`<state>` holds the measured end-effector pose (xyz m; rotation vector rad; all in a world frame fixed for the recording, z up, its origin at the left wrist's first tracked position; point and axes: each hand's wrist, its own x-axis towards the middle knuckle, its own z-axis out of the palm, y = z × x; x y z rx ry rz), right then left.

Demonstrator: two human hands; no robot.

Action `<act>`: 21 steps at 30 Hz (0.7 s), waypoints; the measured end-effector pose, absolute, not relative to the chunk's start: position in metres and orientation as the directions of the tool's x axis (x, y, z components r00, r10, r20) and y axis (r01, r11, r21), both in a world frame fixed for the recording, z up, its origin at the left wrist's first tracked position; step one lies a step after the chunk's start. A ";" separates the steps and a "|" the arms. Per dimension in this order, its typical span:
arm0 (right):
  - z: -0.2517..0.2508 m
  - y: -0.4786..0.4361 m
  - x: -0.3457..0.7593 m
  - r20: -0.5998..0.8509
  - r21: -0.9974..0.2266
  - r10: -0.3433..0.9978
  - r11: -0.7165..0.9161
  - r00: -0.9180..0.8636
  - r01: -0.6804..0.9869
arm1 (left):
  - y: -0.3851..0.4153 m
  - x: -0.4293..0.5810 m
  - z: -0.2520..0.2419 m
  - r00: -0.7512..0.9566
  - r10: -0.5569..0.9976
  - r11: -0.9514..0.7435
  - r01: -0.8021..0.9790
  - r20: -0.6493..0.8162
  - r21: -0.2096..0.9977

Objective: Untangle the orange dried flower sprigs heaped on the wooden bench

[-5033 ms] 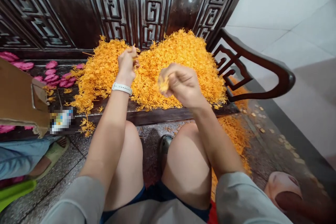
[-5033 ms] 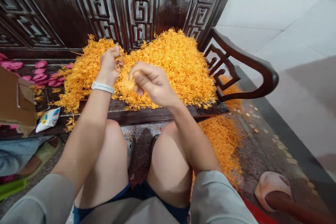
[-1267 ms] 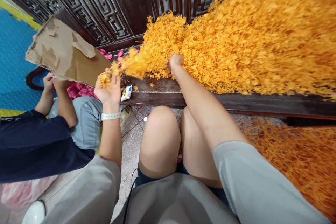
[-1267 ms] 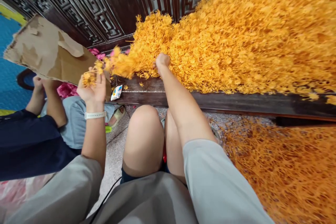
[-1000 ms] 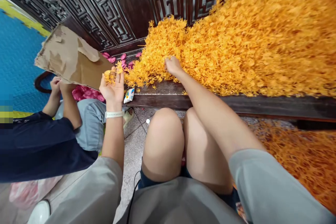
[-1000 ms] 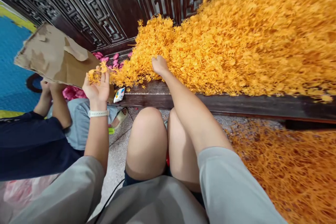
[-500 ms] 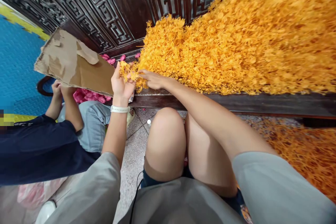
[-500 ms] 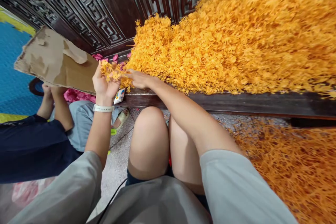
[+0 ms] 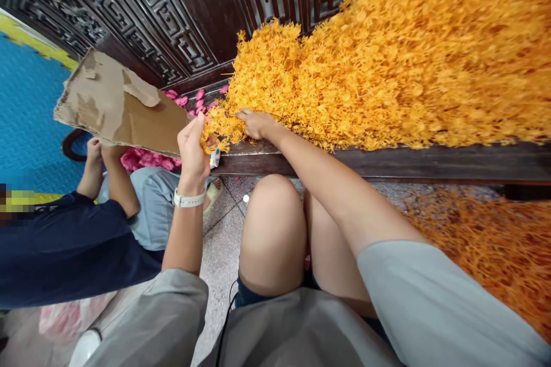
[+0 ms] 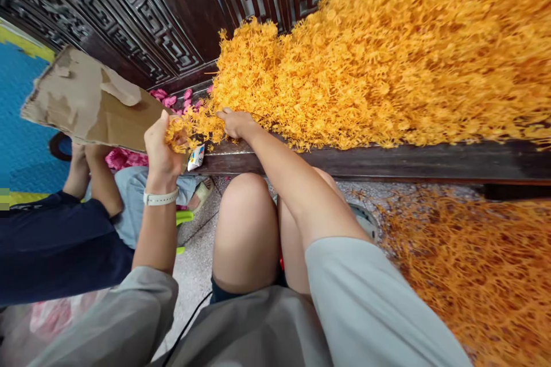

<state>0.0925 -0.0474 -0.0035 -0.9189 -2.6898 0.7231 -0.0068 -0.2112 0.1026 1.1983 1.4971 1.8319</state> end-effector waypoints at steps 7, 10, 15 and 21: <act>-0.011 -0.044 0.091 0.074 -0.536 0.654 0.662 -0.753 0.523 | -0.246 0.010 0.116 -0.536 0.803 -0.274 0.056 0.260 0.960; -0.014 -0.042 0.091 0.068 -0.539 0.666 0.651 -0.743 0.535 | -0.248 0.017 0.127 -0.554 0.791 -0.314 -0.003 0.260 0.950; -0.017 -0.044 0.092 0.061 -0.520 0.685 0.642 -0.726 0.563 | -0.237 0.024 0.146 -0.524 0.791 -0.399 -0.050 0.316 0.916; -0.018 -0.041 0.095 0.059 -0.514 0.711 0.623 -0.700 0.589 | -0.224 0.032 0.149 -0.511 0.789 -0.360 0.065 0.341 0.931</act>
